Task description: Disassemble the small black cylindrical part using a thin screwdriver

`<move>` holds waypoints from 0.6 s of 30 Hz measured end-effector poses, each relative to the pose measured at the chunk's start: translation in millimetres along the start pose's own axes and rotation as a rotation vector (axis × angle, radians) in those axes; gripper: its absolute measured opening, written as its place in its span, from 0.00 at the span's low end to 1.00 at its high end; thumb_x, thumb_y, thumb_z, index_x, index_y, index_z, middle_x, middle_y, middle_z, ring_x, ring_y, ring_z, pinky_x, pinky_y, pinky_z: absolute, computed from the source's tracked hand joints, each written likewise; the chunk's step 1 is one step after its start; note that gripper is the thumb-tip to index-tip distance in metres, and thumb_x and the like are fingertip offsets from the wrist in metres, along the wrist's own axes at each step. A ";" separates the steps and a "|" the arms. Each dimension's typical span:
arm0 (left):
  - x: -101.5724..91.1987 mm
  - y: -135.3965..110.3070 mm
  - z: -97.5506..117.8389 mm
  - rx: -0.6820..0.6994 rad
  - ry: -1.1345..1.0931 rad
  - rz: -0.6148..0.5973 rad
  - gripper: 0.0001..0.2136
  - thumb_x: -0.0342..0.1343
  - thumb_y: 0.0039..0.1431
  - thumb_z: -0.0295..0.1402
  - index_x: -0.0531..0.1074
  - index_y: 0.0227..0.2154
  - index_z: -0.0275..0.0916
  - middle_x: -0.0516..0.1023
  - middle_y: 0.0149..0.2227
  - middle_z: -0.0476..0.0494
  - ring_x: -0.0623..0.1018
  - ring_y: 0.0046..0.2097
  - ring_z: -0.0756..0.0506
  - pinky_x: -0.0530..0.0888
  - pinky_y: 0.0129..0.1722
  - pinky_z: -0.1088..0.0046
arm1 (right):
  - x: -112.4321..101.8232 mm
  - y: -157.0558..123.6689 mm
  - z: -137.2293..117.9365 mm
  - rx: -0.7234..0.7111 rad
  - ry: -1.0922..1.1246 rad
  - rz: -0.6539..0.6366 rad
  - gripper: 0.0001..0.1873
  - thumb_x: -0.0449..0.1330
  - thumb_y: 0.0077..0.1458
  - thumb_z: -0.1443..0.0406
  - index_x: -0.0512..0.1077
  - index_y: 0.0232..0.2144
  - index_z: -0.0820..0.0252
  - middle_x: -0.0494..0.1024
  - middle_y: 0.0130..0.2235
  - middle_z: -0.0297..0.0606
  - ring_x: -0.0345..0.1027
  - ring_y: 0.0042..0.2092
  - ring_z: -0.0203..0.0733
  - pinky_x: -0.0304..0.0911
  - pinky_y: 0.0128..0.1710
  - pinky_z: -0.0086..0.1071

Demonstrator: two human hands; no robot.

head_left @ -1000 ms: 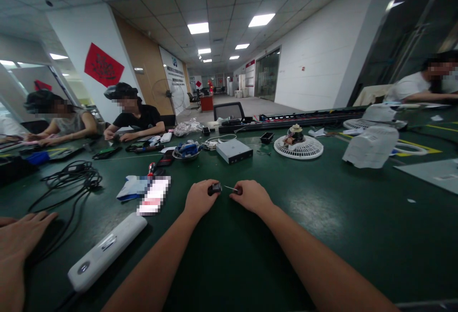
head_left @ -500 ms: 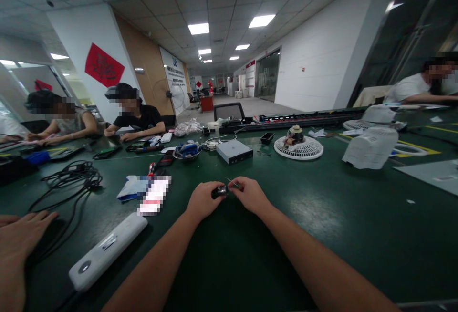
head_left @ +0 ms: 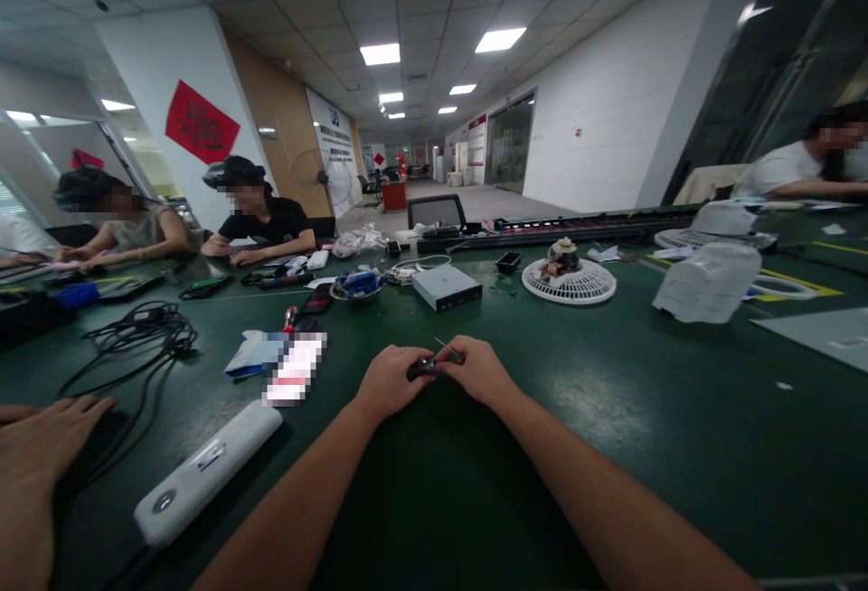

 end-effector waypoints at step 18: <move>-0.5 -0.9 -2.2 -0.065 0.050 0.023 0.14 0.62 0.55 0.37 0.75 0.44 0.43 0.81 0.39 0.47 0.76 0.40 0.43 0.70 0.41 0.66 | 2.6 -1.9 6.5 0.125 0.011 -0.027 0.10 0.62 0.52 0.62 0.81 0.35 0.56 0.80 0.28 0.36 0.70 0.28 0.38 0.60 0.29 0.29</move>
Point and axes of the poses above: each hand's wrist, its own y-axis towards the middle knuckle, its own x-axis out of the palm, z = x × y, the point moved 7 cm from there along y, towards the middle knuckle
